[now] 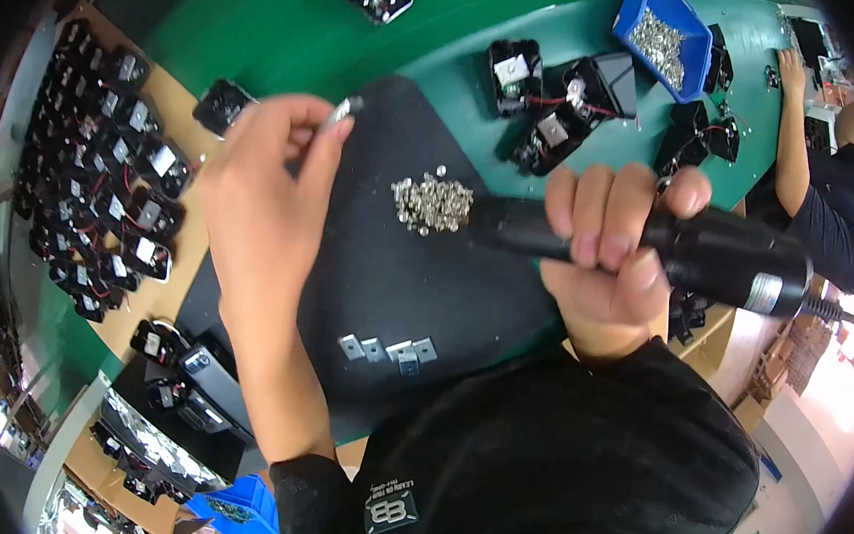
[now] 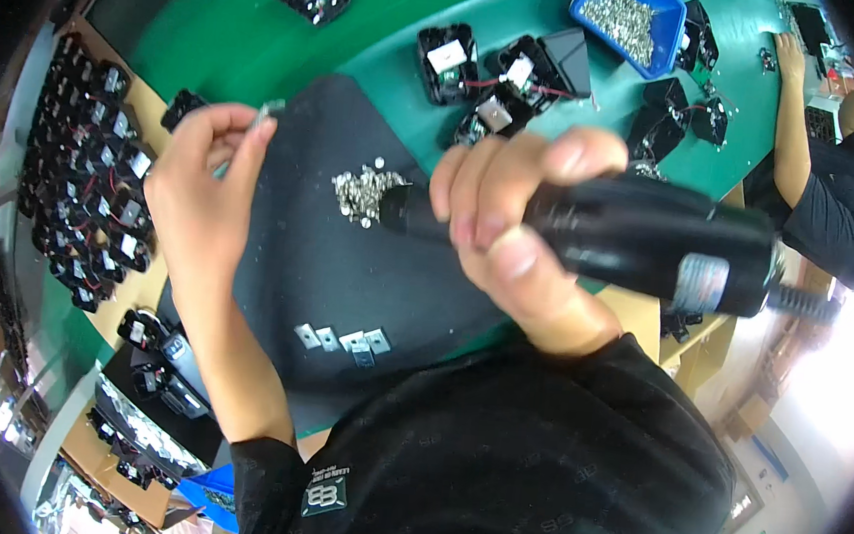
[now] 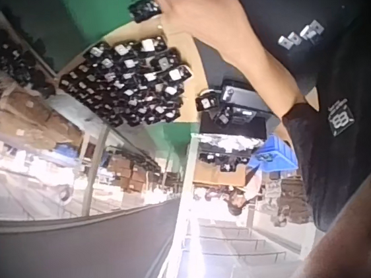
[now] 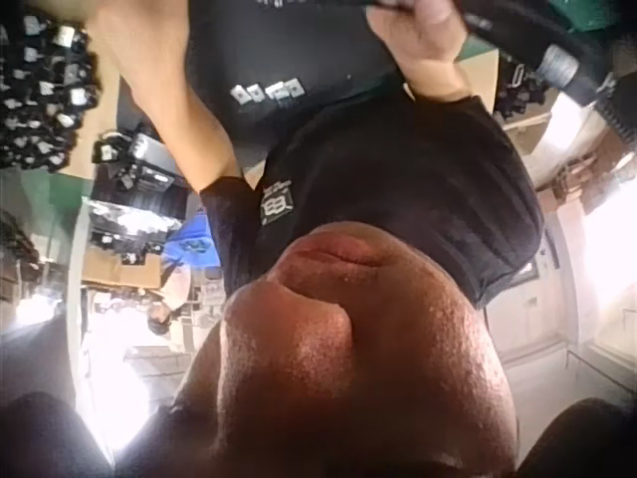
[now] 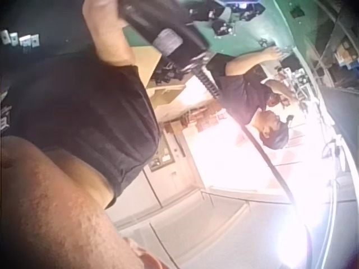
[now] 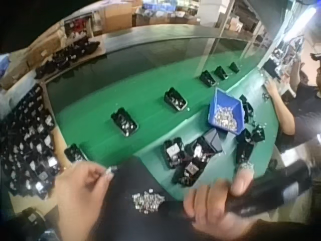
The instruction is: The person uses a power screwdriver to fasten screws into small black electronic devices on a green workbench. They repeatedly pick up devices, align them with metal brackets, and drive screws to secure the components. The person handles multiple units sequentially, moving finished items aside.
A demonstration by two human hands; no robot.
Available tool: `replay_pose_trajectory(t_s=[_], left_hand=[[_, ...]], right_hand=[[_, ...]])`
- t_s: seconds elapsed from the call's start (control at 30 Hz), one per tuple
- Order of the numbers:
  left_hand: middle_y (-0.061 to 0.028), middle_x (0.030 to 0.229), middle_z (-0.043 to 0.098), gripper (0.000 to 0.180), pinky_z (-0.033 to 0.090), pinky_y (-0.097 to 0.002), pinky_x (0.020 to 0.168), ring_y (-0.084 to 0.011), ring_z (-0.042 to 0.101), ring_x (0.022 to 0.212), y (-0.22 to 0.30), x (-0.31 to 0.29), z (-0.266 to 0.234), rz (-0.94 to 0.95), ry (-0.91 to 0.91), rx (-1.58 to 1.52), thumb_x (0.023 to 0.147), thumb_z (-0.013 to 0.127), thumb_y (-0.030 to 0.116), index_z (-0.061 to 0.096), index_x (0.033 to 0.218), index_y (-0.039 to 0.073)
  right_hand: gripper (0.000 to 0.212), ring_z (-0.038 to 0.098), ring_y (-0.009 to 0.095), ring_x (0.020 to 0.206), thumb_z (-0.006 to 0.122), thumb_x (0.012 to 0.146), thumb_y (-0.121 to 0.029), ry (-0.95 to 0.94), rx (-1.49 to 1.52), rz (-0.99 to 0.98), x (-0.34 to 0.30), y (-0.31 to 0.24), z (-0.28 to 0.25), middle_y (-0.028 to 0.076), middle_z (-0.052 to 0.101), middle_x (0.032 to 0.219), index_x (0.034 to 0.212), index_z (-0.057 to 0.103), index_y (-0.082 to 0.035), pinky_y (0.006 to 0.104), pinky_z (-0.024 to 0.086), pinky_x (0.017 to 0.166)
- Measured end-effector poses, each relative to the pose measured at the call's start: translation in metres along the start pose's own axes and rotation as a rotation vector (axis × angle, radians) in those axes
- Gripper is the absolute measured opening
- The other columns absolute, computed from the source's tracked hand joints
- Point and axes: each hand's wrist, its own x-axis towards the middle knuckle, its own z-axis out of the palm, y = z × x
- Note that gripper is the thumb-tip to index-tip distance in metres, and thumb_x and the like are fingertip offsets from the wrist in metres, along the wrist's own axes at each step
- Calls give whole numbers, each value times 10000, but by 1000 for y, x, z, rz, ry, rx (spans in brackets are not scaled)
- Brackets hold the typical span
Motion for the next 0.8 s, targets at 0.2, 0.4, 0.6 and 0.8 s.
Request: replay_pose_trajectory(t_s=[0.2,0.4,0.6,0.8], left_hand=[[-101,1005,686,212,445,-401,866,-278,627,978,-33,98,27,251,135,192,761,768,257,712,829,64],[-106,1088,697,278,444,-385,954,-263,656,1021,-36,119,51,48,-70,440,793,736,370,735,892,111],[-97,987,722,327,446,-410,886,-285,679,897,-52,132,55,38,-21,272,789,718,312,709,1048,113],[-112,917,714,269,495,-332,746,-260,670,815,-22,84,11,131,-45,104,790,727,173,696,1031,56]], right_hand=[[406,522,119,654,693,858,-118,-110,73,13,-5,2,0,-23,533,766,1135,404,-189,295,418,641],[442,577,161,624,694,771,15,-164,159,-43,-2,-9,-16,29,570,764,1099,428,-112,320,491,602],[401,594,92,648,678,849,-100,-168,115,13,2,-14,-14,-23,589,770,1162,442,-181,256,487,636],[405,555,87,659,677,860,-124,-159,101,1,1,-14,-12,-35,564,756,1183,442,-189,252,471,644]])
